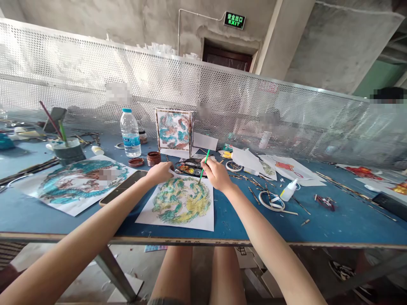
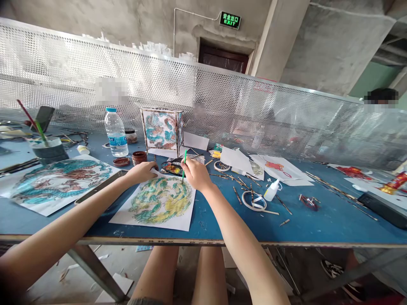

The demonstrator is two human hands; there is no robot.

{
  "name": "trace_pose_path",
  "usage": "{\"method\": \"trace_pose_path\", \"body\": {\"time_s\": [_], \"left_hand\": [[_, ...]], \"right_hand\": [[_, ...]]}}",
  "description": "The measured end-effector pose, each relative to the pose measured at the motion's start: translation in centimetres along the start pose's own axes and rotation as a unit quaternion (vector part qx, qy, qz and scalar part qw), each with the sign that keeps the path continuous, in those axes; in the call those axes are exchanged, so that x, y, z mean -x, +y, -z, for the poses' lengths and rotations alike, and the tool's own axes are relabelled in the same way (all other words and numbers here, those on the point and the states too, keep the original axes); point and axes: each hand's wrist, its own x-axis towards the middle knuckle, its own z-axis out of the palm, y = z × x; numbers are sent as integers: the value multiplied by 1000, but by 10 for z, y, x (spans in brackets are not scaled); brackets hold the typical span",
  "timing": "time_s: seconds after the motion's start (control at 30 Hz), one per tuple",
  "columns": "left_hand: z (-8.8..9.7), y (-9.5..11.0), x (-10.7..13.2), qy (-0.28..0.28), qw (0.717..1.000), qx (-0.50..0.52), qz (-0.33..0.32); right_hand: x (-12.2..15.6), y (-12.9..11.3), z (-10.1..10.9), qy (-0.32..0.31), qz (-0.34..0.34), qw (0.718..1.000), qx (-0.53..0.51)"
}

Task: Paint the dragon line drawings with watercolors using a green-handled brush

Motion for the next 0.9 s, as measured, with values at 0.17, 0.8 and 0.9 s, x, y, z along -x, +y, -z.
{"method": "trace_pose_path", "body": {"time_s": [0.17,0.8,0.9], "left_hand": [[2,0,1,-7,1000,8,0],[6,4,5,-27,1000,-3,-5],[6,4,5,-26,1000,-2,-11]], "right_hand": [[1,-1,-6,-8,6,999,-34],[-1,-2,-9,-16,9,999,-47],[-1,-2,-10,-21,14,999,-44]]}}
